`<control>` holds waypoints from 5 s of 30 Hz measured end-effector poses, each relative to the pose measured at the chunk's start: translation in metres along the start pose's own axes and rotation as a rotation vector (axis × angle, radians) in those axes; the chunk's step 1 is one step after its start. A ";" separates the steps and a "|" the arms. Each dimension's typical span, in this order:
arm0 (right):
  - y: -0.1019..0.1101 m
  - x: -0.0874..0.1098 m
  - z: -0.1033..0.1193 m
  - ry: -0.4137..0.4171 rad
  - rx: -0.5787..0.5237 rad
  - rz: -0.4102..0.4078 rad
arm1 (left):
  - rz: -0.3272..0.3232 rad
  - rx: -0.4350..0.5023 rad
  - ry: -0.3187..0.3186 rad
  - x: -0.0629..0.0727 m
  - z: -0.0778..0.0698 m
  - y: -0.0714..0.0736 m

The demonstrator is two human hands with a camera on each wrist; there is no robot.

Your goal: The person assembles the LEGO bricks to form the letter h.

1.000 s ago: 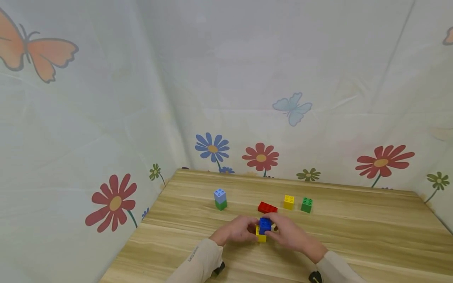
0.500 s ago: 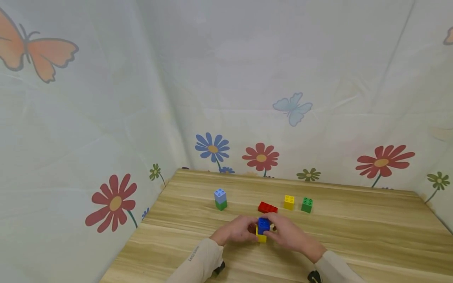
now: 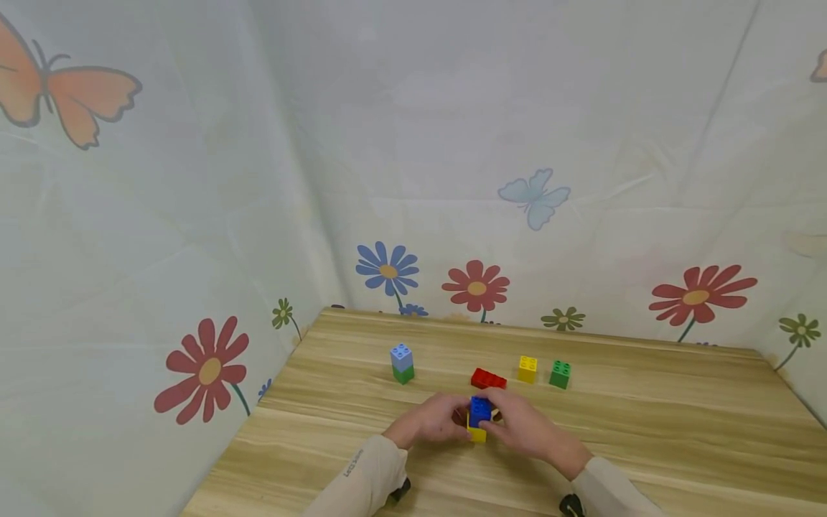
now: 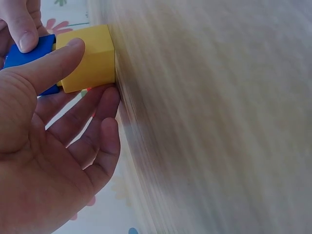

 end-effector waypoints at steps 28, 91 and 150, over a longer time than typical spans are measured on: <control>0.001 -0.008 0.005 0.015 -0.012 0.051 | 0.000 -0.017 0.032 0.000 0.001 -0.002; -0.001 -0.008 -0.001 0.077 0.005 0.060 | -0.019 -0.008 0.033 -0.003 0.004 -0.005; 0.002 -0.005 0.000 0.138 0.009 0.077 | -0.038 -0.014 0.051 -0.001 0.000 -0.004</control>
Point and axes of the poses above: each hand's wrist, its own x-axis away from the middle knuckle, its own y-axis out of the back of the hand, z = x × y, the point moved 5 cm from there along -x, towards the middle knuckle, and after that the axes turned 5 degrees about -z, right-handed, at the moved point
